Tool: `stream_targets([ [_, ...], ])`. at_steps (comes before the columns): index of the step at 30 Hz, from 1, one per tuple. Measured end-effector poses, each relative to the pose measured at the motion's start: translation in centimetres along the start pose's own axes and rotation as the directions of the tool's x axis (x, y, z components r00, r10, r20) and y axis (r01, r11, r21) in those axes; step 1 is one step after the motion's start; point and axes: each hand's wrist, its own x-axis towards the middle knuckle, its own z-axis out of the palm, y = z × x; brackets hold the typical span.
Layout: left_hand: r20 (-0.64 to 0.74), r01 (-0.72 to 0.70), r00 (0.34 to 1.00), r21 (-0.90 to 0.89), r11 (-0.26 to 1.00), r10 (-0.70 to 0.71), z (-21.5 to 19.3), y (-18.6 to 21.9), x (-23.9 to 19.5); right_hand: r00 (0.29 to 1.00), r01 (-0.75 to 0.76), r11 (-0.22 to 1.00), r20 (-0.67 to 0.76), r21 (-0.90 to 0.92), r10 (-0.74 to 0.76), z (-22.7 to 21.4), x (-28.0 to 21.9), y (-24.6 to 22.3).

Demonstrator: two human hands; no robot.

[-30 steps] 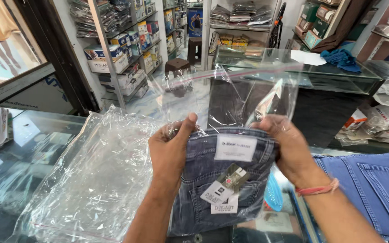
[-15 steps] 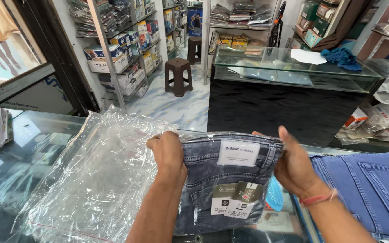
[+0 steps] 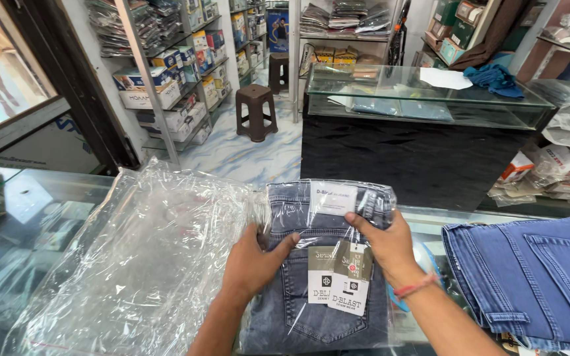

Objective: The person uses a blue brush to clean the surface of folded denim jeans on a glass counter. After brushing, the person folds the jeans, places them into a clear plastic bag, and seals the bag. The process is repeated with another pair of jeans.

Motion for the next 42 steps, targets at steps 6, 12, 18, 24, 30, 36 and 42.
stream_targets([
  [6, -0.200, 0.032, 0.980, 0.099, 0.995, -0.011, 3.0, -0.2, 1.2, 0.971, -0.230, 0.811, -0.180, -0.538, 0.157, 1.5, 2.0, 2.9],
  [12, -0.136, 0.171, 0.980, 0.203, 0.964, -0.145, 5.9, -1.9, 3.0, 0.997, 0.075, 0.731, 0.075, -0.678, -0.033, 1.9, 2.6, 8.7],
  [18, -0.222, -0.108, 0.936, 0.555, 0.825, 0.272, 9.1, -3.0, 0.9, 0.965, 0.255, 0.385, 0.211, -0.887, -0.152, 4.0, -1.7, 10.1],
  [24, 0.058, -0.193, 0.980, 0.543, 0.818, 0.192, 10.9, -4.1, -0.8, 0.949, 0.272, 0.234, 0.301, -0.933, 0.096, 5.8, -3.1, 9.1],
  [30, 0.015, -0.225, 0.966, 0.531, 0.817, 0.257, 11.4, -4.7, -0.2, 0.947, 0.239, 0.241, 0.281, -0.941, 0.156, 6.0, -2.6, 9.0],
  [36, 0.073, -0.178, 0.983, 0.544, 0.820, 0.166, 11.2, -4.8, 0.1, 0.940, 0.227, 0.254, 0.280, -0.940, 0.197, 6.6, -2.5, 8.5],
  [42, 0.090, -0.156, 0.988, 0.564, 0.811, 0.127, 11.3, -4.7, 0.2, 0.932, 0.208, 0.282, 0.277, -0.937, 0.234, 6.6, -2.3, 8.1],
])
